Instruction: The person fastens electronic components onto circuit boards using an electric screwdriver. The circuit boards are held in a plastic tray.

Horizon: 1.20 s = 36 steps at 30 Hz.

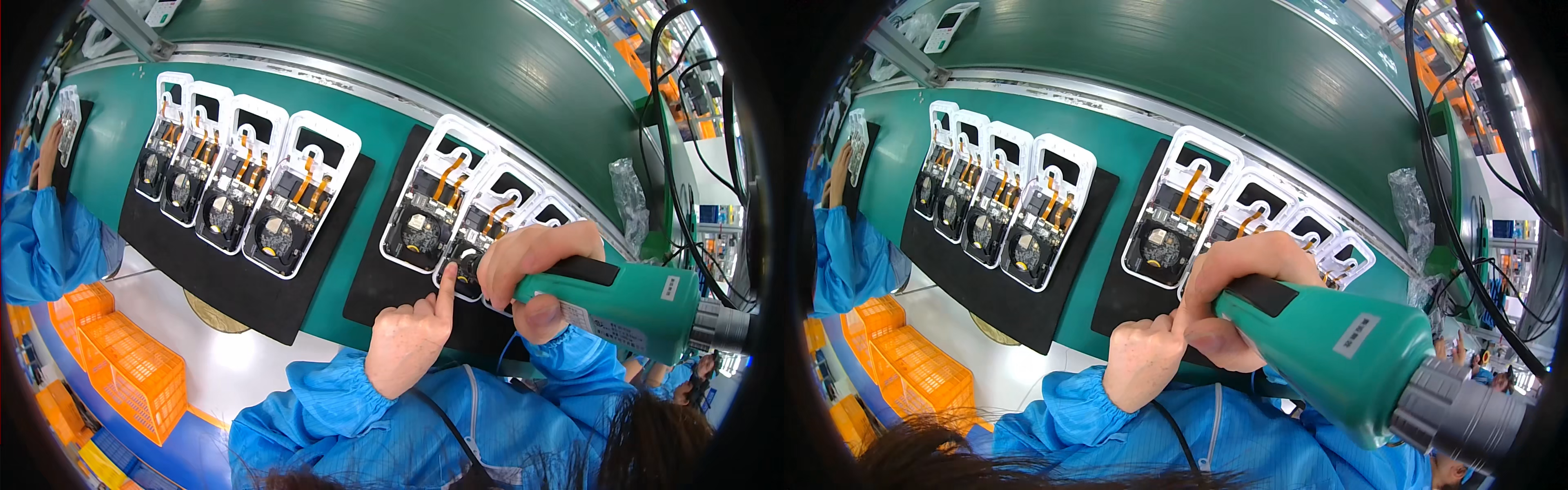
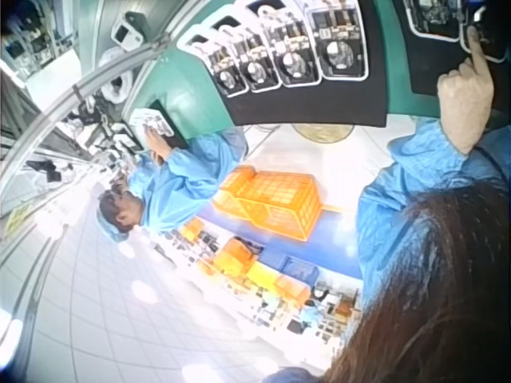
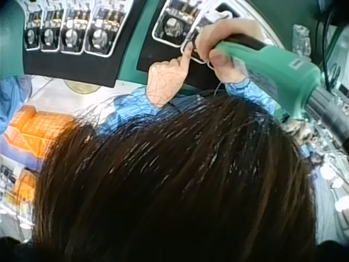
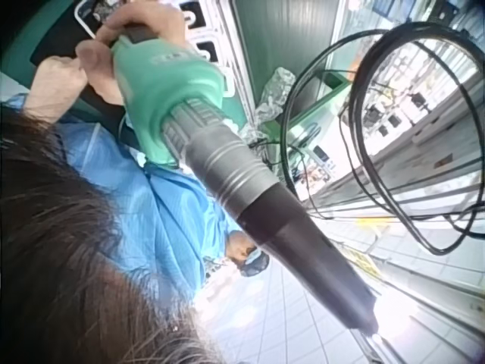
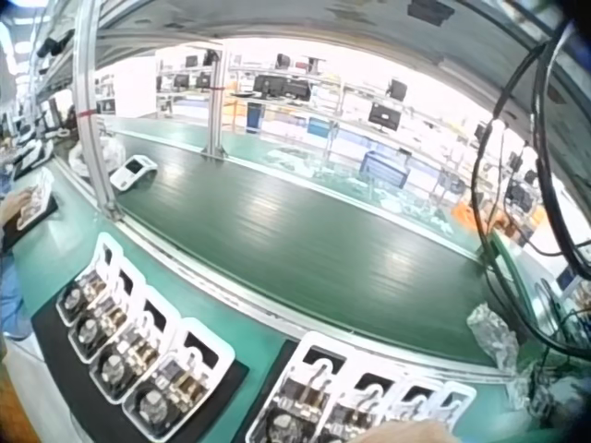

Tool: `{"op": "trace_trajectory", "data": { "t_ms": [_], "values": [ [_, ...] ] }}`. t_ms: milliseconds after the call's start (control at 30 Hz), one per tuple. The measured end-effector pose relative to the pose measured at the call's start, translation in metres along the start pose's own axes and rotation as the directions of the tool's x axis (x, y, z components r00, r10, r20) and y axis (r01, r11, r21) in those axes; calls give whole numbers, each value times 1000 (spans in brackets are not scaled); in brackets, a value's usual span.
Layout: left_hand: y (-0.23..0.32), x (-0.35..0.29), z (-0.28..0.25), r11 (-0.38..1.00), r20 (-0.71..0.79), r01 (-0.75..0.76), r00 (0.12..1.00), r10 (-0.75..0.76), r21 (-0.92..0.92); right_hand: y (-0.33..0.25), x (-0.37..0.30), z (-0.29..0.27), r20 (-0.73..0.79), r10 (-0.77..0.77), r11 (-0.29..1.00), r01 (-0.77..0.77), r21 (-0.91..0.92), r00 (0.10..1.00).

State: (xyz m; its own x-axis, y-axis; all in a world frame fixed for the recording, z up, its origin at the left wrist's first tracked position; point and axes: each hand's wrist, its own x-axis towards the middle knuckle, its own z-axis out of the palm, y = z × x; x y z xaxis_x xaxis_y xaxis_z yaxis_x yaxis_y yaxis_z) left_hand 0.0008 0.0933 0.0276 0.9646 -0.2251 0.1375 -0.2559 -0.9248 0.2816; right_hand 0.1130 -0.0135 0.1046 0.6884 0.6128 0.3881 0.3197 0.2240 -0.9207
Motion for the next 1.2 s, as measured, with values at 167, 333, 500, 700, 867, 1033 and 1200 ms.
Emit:
{"op": "trace_trajectory", "data": {
  "t_ms": [167, 333, 500, 700, 867, 1033, 1200],
  "values": [
    [1, 2, -5, 1000, 14, -12, 1000, 12, 27, -1, -2, 10, -144, 54, 999, -54, 3, 988],
    [2, 2, -4, 1000, 31, -14, 999, 13, 22, 8, -4, -2, -28, 6, 1000, -6, 20, 1000],
    [4, 2, -4, 999, 20, -21, 1000, 21, 33, 12, -4, -5, 35, -52, 994, 49, 93, 998],
    [8, 5, -4, 999, 29, -3, 1000, 2, 46, 10, -11, 3, -167, 21, 996, -6, 90, 986],
    [-26, -3, -7, 937, -155, 225, 950, -272, -266, -8, -6, 1, -353, -52, 998, 60, 10, 934],
    [-55, 15, -14, 859, -88, 484, 861, -502, -164, -27, -15, -14, -490, -130, 985, 167, 34, 862],
    [-54, 17, -2, 798, -5, 433, 878, -479, -418, -25, -27, -26, -482, -181, 980, 201, -10, 858]
  ]
}}
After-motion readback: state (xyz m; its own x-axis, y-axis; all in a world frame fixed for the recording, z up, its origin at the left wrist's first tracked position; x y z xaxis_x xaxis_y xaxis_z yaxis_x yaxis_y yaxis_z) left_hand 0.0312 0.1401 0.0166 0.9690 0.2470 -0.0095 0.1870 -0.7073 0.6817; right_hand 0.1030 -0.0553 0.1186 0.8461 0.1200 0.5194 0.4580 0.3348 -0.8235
